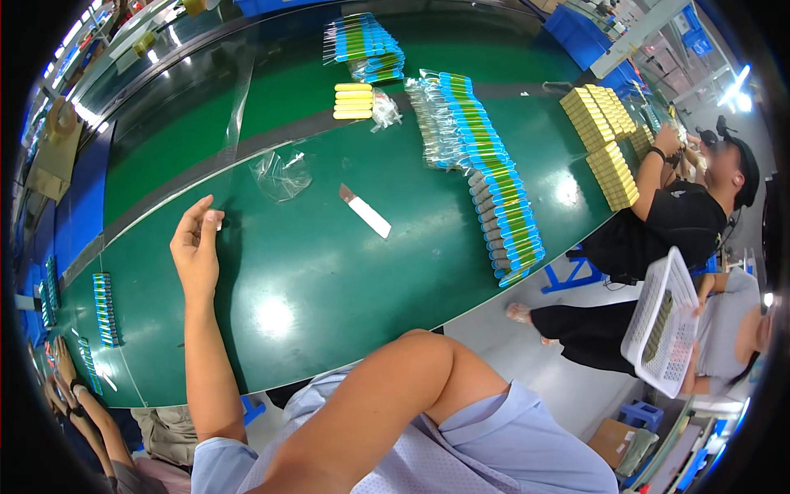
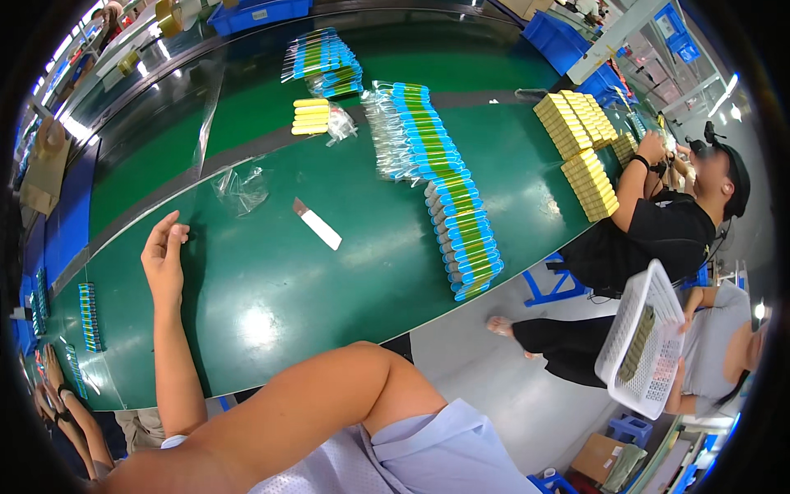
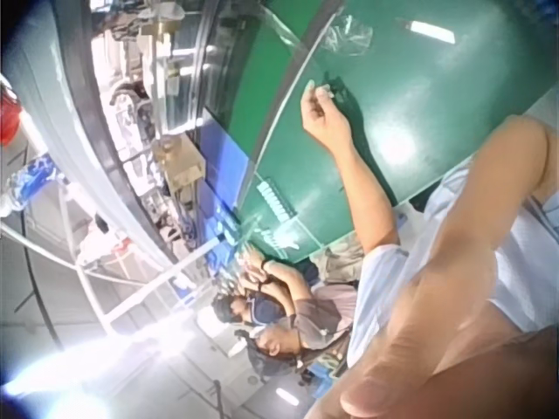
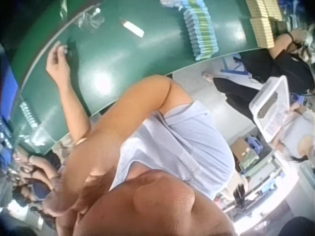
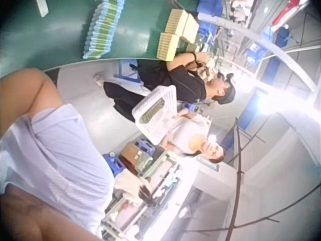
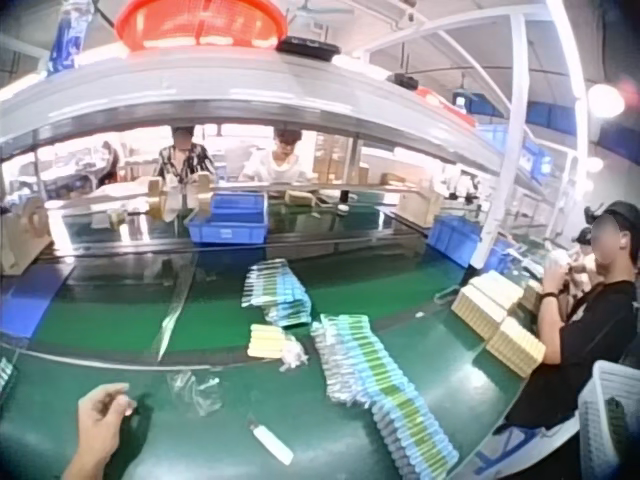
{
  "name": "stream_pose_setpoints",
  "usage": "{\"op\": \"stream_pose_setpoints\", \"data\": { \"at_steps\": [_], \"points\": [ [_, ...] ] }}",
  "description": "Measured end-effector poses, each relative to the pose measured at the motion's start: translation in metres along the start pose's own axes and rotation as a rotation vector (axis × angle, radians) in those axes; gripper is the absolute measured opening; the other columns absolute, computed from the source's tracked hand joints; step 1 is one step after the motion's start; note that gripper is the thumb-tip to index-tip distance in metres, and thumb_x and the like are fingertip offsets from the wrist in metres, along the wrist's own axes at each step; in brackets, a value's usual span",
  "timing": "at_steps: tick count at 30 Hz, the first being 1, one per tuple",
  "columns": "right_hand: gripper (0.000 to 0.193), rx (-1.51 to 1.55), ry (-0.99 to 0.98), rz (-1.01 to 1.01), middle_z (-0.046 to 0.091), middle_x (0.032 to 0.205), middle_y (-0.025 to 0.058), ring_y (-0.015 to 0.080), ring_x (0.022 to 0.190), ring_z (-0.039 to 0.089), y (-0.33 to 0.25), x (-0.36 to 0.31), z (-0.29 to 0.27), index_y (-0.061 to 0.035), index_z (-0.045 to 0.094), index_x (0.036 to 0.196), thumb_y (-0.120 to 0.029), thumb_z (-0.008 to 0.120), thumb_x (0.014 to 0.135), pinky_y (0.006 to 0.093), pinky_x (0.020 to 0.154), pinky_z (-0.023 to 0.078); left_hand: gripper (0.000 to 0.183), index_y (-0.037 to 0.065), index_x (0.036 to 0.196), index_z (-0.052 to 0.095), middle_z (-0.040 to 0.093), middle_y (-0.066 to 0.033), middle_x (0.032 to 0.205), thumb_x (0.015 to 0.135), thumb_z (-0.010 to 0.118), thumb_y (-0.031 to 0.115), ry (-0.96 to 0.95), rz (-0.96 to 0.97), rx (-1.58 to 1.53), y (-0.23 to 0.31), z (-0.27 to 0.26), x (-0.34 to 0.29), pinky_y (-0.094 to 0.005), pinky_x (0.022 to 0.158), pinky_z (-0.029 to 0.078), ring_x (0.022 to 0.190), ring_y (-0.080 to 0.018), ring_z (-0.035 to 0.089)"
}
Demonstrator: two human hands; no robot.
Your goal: The person assembles electronic components by hand, packaging them into plastic sleeves on a production line.
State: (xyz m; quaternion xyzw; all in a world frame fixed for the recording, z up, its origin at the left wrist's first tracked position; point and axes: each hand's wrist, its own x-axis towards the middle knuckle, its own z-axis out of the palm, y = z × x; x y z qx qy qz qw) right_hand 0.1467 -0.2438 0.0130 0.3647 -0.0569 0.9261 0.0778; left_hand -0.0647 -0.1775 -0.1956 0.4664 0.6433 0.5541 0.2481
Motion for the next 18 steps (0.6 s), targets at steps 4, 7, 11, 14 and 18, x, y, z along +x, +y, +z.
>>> {"op": "stream_pose_setpoints", "data": {
  "at_steps": [4,7,11,14,18],
  "points": [
    [0.049,-0.172,0.075,-0.101,0.056,0.132,0.0155,0.0222,0.121,0.057,-0.009,-0.012,-0.011,0.0034,0.046,0.141,-0.03,0.048,0.106,0.0376,0.102,0.044,0.029,-0.001,0.126,0.067,0.072,-0.0059,0.1,0.103,0.059,0.015,-0.051,0.007,0.023,0.007,-0.015,0.003,-0.0258,0.081,0.049,0.087,-0.0108,0.062],
    [0.049,-0.7,0.166,-0.269,0.057,0.134,0.0207,0.0297,0.123,0.058,-0.029,-0.034,-0.019,0.005,0.053,0.136,-0.032,0.055,0.103,0.0425,0.102,0.046,0.029,-0.001,0.126,0.068,0.074,-0.0071,0.098,0.101,0.061,0.012,-0.105,0.017,0.117,0.019,-0.038,0.0,-0.0257,0.078,0.049,0.086,-0.0109,0.064],
    [0.027,-2.538,0.55,-0.703,0.072,0.094,0.0158,0.0288,0.086,0.069,-0.085,-0.136,0.013,0.0009,0.066,0.104,-0.022,0.071,0.09,0.0382,0.074,0.054,0.035,-0.003,0.129,0.066,0.076,-0.0104,0.095,0.094,0.064,0.003,-0.275,0.002,0.37,0.061,-0.037,-0.018,-0.0257,0.074,0.049,0.078,-0.0109,0.063],
    [0.026,-2.953,1.256,-0.819,0.068,0.086,0.0083,0.0235,0.075,0.065,-0.086,-0.204,0.025,-0.0026,0.068,0.1,-0.002,0.078,0.077,0.0351,0.072,0.051,0.031,-0.003,0.121,0.07,0.077,-0.0104,0.086,0.091,0.066,0.001,-0.217,0.104,0.465,0.068,-0.032,-0.044,-0.0264,0.066,0.045,0.072,-0.0108,0.063],
    [0.032,-2.662,2.343,-0.707,0.066,0.09,0.0094,0.0226,0.078,0.061,-0.091,-0.253,0.057,-0.0013,0.068,0.106,-0.016,0.082,0.081,0.035,0.071,0.05,0.032,0.0,0.119,0.073,0.076,-0.0133,0.085,0.087,0.07,-0.003,-0.312,0.04,0.503,0.061,-0.036,-0.073,-0.0321,0.072,0.052,0.073,-0.0199,0.068]
  ]
}}
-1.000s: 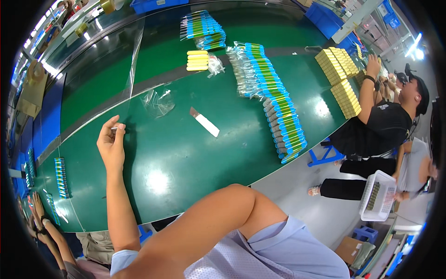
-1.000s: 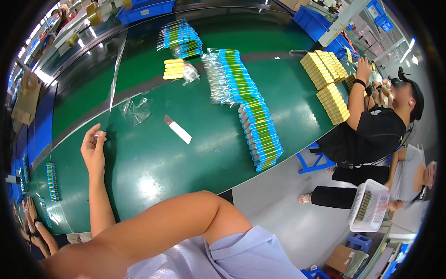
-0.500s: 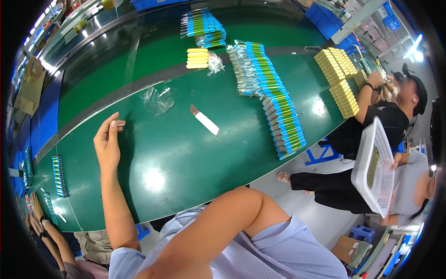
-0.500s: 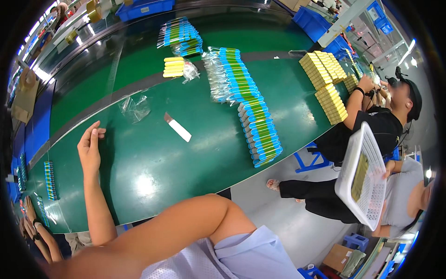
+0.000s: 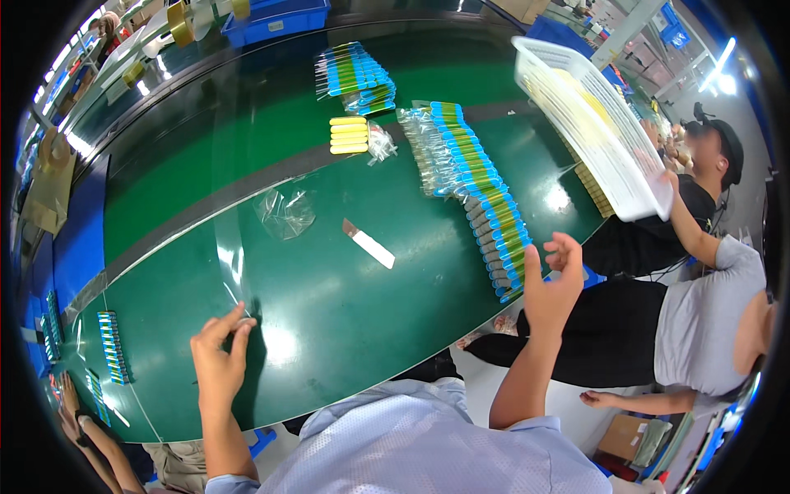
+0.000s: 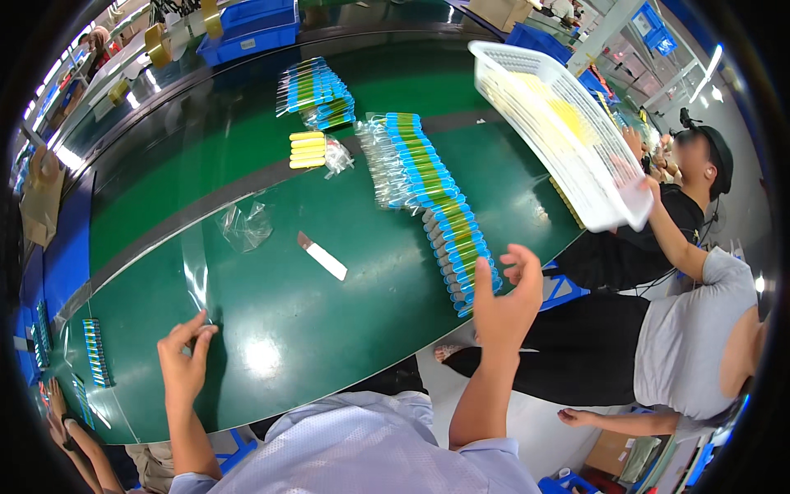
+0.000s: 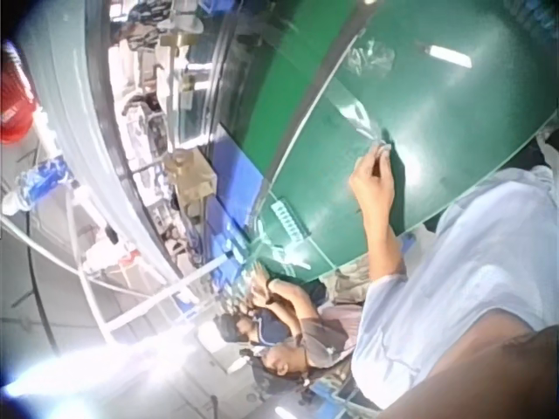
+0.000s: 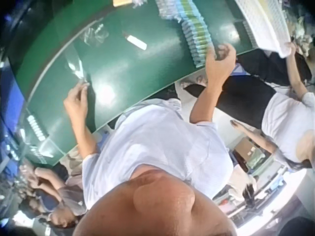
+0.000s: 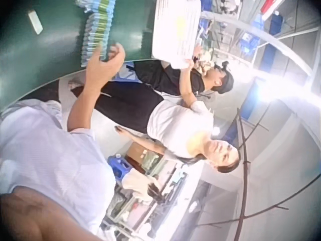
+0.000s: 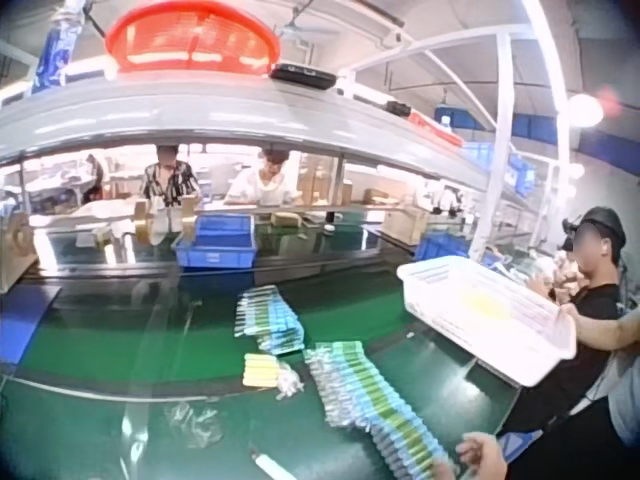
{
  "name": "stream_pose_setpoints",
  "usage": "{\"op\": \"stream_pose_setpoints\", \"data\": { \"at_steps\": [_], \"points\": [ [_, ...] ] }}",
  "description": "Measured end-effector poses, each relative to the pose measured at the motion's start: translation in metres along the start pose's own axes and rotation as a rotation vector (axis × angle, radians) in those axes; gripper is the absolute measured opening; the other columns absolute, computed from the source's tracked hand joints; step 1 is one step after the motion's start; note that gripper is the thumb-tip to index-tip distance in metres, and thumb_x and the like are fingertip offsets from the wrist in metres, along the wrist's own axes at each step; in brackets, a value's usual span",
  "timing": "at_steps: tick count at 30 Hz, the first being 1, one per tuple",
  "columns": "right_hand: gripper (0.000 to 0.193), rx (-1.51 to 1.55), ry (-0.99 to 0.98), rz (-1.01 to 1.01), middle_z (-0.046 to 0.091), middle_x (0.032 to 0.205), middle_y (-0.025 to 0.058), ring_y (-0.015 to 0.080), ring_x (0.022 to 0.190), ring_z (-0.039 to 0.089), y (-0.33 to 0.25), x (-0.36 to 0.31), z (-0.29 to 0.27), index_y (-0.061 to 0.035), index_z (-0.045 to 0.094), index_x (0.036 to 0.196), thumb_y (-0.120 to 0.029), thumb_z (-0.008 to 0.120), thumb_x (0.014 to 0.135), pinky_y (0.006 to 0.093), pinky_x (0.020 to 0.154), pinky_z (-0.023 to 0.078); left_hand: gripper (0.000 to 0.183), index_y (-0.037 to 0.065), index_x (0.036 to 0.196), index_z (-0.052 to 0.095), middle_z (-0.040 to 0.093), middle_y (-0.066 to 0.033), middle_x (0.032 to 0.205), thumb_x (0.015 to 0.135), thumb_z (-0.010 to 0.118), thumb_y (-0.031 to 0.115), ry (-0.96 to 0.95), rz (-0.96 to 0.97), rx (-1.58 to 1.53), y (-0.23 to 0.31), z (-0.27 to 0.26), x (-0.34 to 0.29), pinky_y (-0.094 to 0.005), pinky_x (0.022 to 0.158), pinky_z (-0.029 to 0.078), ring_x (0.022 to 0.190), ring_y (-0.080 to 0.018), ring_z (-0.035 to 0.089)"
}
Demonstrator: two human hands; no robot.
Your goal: The person assembles electronic components by hand, packaging them into plastic sleeves on a production line.
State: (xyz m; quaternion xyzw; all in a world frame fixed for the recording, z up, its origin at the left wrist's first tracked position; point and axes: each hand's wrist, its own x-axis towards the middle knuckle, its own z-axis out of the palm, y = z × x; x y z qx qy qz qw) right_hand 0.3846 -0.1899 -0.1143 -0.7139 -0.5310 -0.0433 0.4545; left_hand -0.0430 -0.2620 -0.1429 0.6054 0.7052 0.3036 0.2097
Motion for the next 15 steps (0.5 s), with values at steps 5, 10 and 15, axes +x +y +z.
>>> {"op": "stream_pose_setpoints", "data": {
  "at_steps": [5,10,15],
  "points": [
    [0.045,-0.001,-0.533,0.269,0.066,0.096,0.0111,0.021,0.079,0.058,0.043,0.029,0.001,0.0025,0.068,0.109,-0.024,0.087,0.078,0.034,0.072,0.05,0.035,0.002,0.117,0.074,0.068,-0.0106,0.082,0.083,0.074,-0.002,0.121,0.054,-0.015,-0.011,0.02,-0.011,-0.0346,0.072,0.049,0.078,-0.0225,0.061],
    [0.029,0.017,-0.28,0.104,0.068,0.093,0.0083,0.013,0.082,0.06,0.041,0.033,0.002,0.0008,0.065,0.101,-0.011,0.083,0.082,0.03,0.074,0.05,0.031,0.002,0.113,0.075,0.059,-0.0093,0.088,0.082,0.074,0.003,0.117,0.105,0.154,-0.011,0.009,-0.008,-0.0369,0.08,0.045,0.085,-0.0262,0.054],
    [0.019,0.606,-0.165,0.052,0.067,0.1,0.0085,0.0104,0.093,0.062,-0.003,0.029,-0.021,0.0008,0.053,0.112,0.001,0.064,0.097,0.0226,0.076,0.049,0.022,0.001,0.107,0.075,0.058,-0.0094,0.093,0.086,0.071,0.008,0.049,0.137,0.193,-0.011,-0.017,0.006,-0.0386,0.086,0.043,0.091,-0.0274,0.053]
  ]
}}
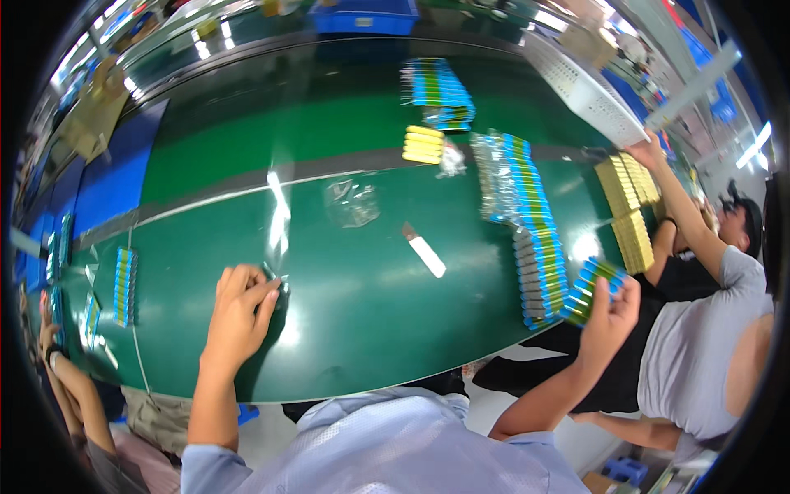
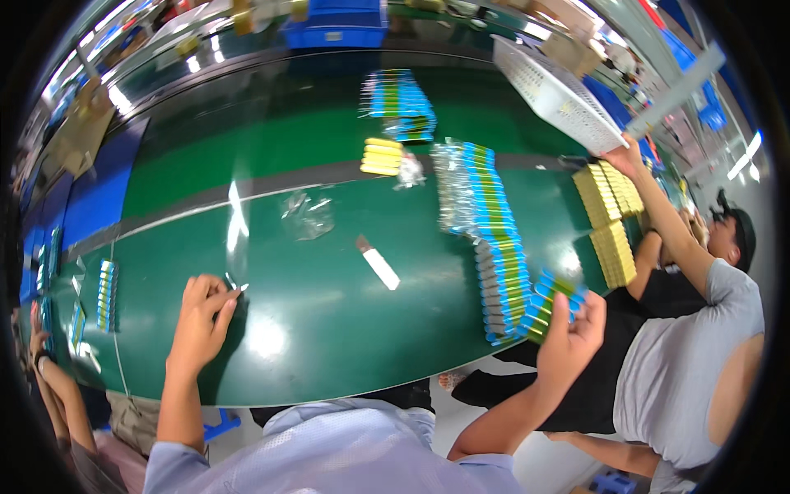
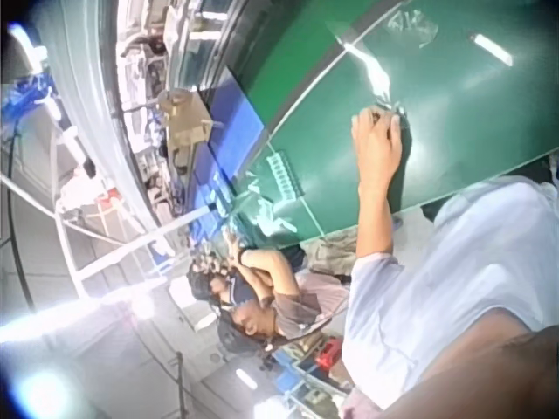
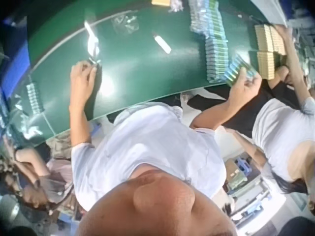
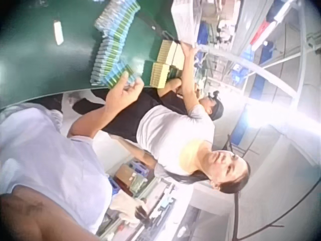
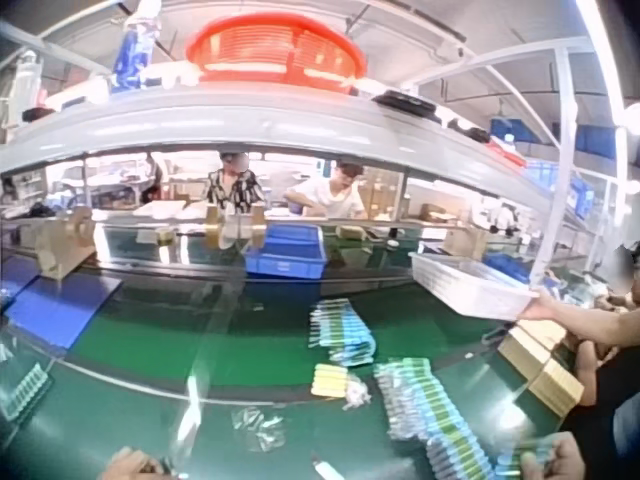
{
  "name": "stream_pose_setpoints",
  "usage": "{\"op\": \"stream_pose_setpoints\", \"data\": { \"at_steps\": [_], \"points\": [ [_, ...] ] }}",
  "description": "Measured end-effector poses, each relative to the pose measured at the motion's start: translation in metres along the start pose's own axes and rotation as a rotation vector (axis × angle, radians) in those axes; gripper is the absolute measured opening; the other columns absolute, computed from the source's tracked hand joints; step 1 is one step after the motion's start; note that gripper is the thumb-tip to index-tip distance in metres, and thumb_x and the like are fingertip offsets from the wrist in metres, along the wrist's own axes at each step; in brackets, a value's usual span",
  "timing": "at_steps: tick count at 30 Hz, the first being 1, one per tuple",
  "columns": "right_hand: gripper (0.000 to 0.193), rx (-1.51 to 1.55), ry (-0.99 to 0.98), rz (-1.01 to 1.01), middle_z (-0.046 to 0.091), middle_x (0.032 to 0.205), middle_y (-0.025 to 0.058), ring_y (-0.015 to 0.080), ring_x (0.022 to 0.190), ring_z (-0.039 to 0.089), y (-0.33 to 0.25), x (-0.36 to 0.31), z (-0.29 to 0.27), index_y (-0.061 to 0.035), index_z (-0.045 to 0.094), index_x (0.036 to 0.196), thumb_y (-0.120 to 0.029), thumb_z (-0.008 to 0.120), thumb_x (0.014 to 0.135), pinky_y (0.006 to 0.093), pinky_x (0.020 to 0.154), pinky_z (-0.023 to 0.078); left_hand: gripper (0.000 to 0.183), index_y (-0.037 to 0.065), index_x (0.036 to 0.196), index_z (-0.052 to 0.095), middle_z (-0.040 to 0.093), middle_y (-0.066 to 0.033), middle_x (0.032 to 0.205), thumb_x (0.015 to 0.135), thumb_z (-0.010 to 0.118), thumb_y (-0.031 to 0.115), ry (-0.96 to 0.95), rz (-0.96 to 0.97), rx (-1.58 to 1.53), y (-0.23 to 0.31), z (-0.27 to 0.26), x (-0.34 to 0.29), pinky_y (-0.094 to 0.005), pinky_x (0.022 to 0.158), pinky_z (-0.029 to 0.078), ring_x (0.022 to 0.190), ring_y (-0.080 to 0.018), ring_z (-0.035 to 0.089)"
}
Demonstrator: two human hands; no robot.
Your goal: The person assembles electronic components by hand, packaging them into plastic sleeves on a production line.
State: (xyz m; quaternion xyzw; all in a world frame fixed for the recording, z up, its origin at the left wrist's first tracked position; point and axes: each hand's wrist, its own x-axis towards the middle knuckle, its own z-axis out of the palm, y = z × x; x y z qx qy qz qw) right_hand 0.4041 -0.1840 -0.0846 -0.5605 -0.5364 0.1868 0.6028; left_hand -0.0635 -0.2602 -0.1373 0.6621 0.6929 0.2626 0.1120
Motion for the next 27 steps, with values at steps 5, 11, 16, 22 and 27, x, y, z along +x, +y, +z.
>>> {"op": "stream_pose_setpoints", "data": {
  "at_steps": [5,11,16,22,27],
  "points": [
    [0.013,0.465,-0.418,0.318,0.057,0.091,0.0028,0.0085,0.086,0.059,-0.035,-0.021,0.058,-0.0058,0.053,0.107,-0.008,0.063,0.099,0.0228,0.08,0.047,0.021,0.003,0.093,0.079,0.058,-0.008,0.091,0.077,0.065,0.0,-0.147,0.198,-0.025,-0.017,-0.012,0.024,-0.0371,0.086,0.045,0.09,-0.0278,0.053],
    [0.013,0.636,-0.797,0.586,0.06,0.096,0.002,0.0082,0.082,0.06,-0.026,-0.067,0.161,-0.0093,0.054,0.108,-0.007,0.063,0.099,0.0237,0.069,0.05,0.014,0.007,0.086,0.076,0.059,-0.0059,0.091,0.074,0.07,0.001,-0.161,0.206,-0.09,-0.025,0.003,0.024,-0.038,0.088,0.045,0.091,-0.0267,0.055],
    [0.017,0.709,-0.908,0.724,0.063,0.098,0.0062,0.0127,0.083,0.064,-0.039,-0.08,0.205,-0.0099,0.052,0.114,-0.009,0.061,0.098,0.0276,0.067,0.055,0.037,0.009,0.107,0.063,0.058,-0.006,0.1,0.074,0.077,0.006,-0.066,0.149,-0.202,-0.023,0.008,0.02,-0.0389,0.092,0.042,0.099,-0.0265,0.056],
    [0.026,0.709,-0.935,0.618,0.064,0.11,0.0076,0.0115,0.093,0.065,-0.046,-0.1,0.265,-0.0059,0.048,0.125,-0.007,0.057,0.101,0.0293,0.079,0.055,0.036,0.011,0.108,0.062,0.06,-0.0049,0.104,0.075,0.075,0.008,-0.044,0.221,-0.201,-0.032,0.019,0.014,-0.0396,0.094,0.037,0.102,-0.0256,0.056],
    [0.019,0.628,-0.891,0.356,0.061,0.104,0.0061,0.0098,0.091,0.062,-0.021,-0.116,0.298,-0.0039,0.047,0.118,-0.005,0.056,0.102,0.0263,0.076,0.052,0.02,0.014,0.095,0.069,0.061,-0.0018,0.101,0.076,0.074,0.011,-0.088,0.274,-0.198,-0.04,0.025,0.014,-0.0392,0.089,0.035,0.101,-0.0234,0.055]
  ]
}}
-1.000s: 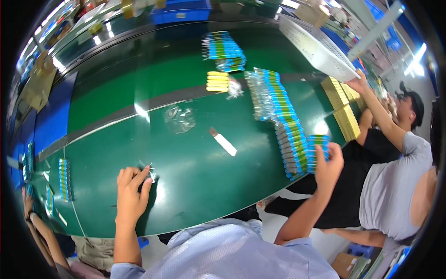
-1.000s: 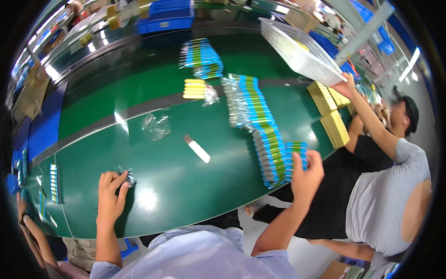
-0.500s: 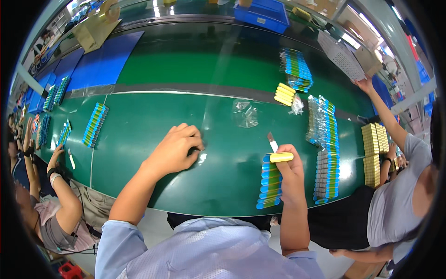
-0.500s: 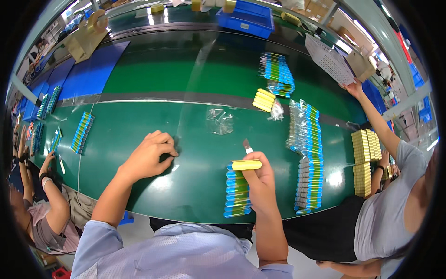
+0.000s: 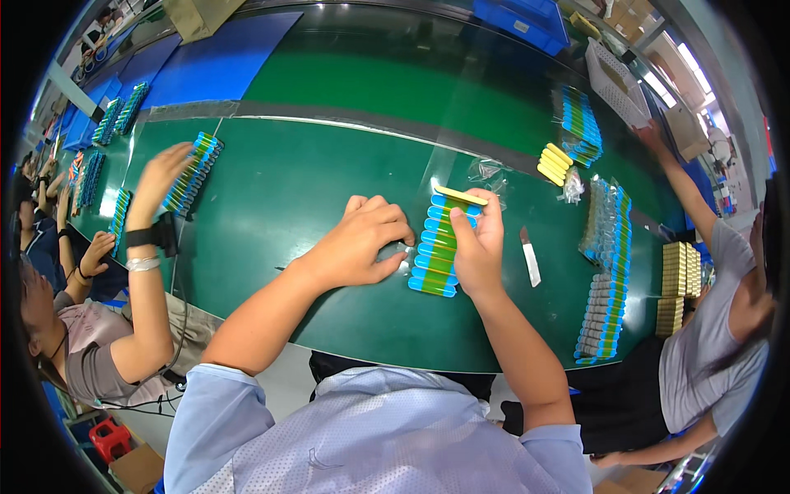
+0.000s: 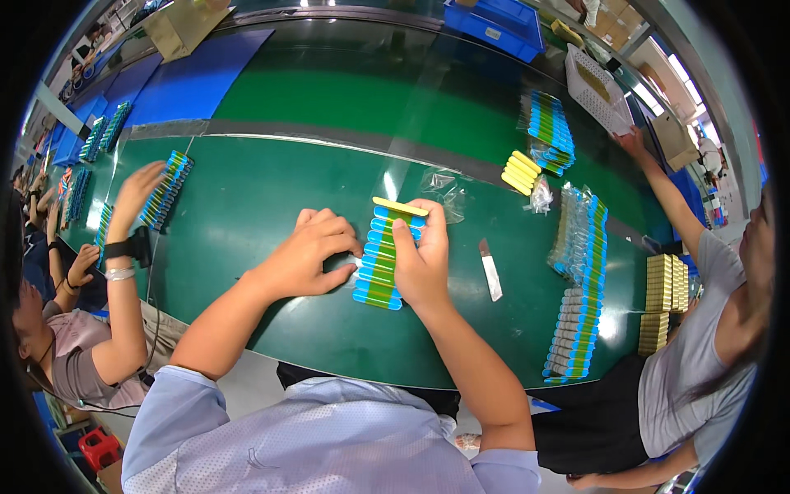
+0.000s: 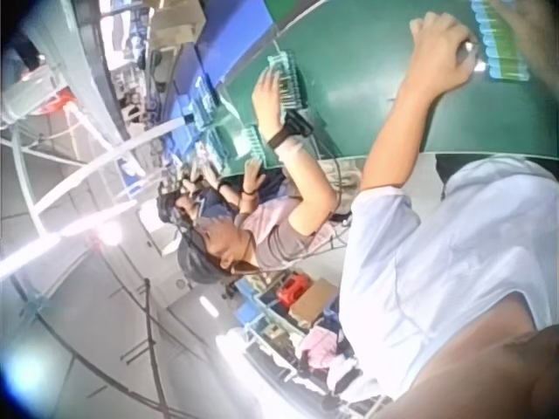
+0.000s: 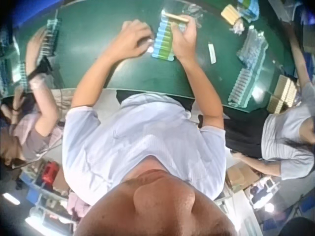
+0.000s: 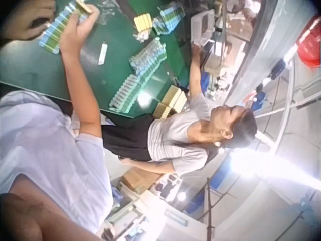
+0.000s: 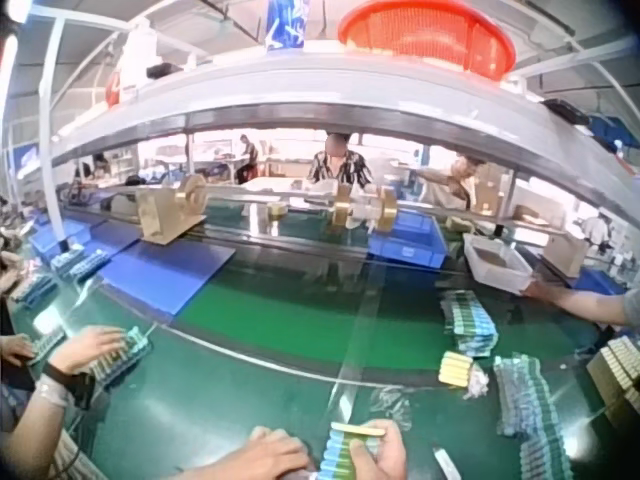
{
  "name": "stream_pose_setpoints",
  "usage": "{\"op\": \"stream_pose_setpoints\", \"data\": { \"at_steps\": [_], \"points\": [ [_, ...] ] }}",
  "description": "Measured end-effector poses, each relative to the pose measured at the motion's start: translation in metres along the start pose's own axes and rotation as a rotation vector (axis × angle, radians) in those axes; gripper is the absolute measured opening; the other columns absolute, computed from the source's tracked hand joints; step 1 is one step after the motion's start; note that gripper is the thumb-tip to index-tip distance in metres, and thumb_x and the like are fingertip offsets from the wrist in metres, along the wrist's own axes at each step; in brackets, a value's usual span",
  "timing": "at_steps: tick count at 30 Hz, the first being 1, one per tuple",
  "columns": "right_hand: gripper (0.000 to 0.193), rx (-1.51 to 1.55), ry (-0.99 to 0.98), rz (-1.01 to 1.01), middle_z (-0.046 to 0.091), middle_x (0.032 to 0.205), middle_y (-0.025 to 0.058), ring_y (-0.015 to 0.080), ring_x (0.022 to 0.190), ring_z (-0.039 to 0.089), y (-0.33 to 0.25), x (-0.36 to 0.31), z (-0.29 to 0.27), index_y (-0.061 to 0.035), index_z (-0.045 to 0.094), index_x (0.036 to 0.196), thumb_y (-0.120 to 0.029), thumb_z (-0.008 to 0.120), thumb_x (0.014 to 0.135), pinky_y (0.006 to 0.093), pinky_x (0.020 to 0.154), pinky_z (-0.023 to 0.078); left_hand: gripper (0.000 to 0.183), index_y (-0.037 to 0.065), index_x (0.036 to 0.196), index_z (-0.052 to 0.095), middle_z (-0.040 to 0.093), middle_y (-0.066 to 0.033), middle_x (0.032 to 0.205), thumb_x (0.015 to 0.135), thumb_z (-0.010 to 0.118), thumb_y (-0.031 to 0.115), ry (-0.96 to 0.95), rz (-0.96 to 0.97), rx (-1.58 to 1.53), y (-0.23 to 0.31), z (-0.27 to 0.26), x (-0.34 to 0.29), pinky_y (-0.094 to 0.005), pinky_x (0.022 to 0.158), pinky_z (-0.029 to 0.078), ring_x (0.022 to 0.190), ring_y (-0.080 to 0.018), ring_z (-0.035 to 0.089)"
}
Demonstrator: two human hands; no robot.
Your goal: The person assembles electronic components by hand, packaging them into plastic sleeves on a production line.
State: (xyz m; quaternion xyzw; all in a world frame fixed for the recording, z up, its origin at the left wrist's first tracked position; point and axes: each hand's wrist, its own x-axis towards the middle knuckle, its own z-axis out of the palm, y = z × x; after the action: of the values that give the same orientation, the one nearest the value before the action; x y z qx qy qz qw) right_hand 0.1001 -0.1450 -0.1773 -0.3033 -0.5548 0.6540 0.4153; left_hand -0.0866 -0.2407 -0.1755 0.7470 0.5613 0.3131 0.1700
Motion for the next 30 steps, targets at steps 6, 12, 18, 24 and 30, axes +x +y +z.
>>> {"op": "stream_pose_setpoints", "data": {
  "at_steps": [6,12,18,24,30],
  "points": [
    [0.018,-0.193,0.059,-0.2,0.06,0.103,0.0062,0.0105,0.092,0.061,0.019,0.005,0.004,-0.0036,0.049,0.117,-0.004,0.056,0.101,0.0271,0.08,0.051,0.019,0.013,0.096,0.069,0.061,-0.0017,0.099,0.077,0.074,0.013,-0.016,-0.014,-0.016,0.002,-0.003,0.0,-0.0402,0.09,0.036,0.1,-0.0238,0.054],
    [0.02,-0.37,0.042,-0.252,0.063,0.102,0.0087,0.0131,0.091,0.063,0.02,0.001,0.005,-0.0031,0.05,0.117,-0.004,0.057,0.099,0.029,0.079,0.051,0.021,0.013,0.094,0.067,0.06,-0.0025,0.099,0.076,0.077,0.012,-0.006,-0.007,-0.025,-0.002,0.0,-0.001,-0.0385,0.087,0.034,0.098,-0.024,0.053],
    [0.021,-0.368,0.045,-0.297,0.066,0.1,0.0105,0.0149,0.09,0.065,0.022,-0.002,0.0,-0.0026,0.05,0.118,-0.003,0.057,0.098,0.0303,0.078,0.052,0.022,0.012,0.08,0.055,0.056,-0.0037,0.09,0.075,0.076,0.009,0.026,-0.028,-0.063,0.009,-0.005,0.007,-0.0386,0.084,0.036,0.088,-0.0256,0.054],
    [0.023,-0.34,0.058,-0.277,0.067,0.099,0.0109,0.016,0.09,0.066,0.023,-0.004,-0.004,-0.0025,0.049,0.118,-0.001,0.057,0.096,0.0311,0.079,0.052,0.017,0.014,0.078,0.061,0.052,-0.0006,0.079,0.071,0.075,0.006,-0.035,0.318,0.088,0.002,0.008,0.002,-0.0369,0.07,0.042,0.076,-0.0233,0.053],
    [0.022,-0.252,0.058,-0.279,0.067,0.097,0.0106,0.0162,0.091,0.065,0.023,0.001,-0.004,-0.0025,0.05,0.114,0.001,0.058,0.094,0.0316,0.081,0.051,0.01,0.016,0.082,0.078,0.052,0.0004,0.077,0.076,0.074,0.01,-0.101,0.28,0.221,0.021,-0.003,0.004,-0.0365,0.065,0.045,0.076,-0.0197,0.055]
  ]
}}
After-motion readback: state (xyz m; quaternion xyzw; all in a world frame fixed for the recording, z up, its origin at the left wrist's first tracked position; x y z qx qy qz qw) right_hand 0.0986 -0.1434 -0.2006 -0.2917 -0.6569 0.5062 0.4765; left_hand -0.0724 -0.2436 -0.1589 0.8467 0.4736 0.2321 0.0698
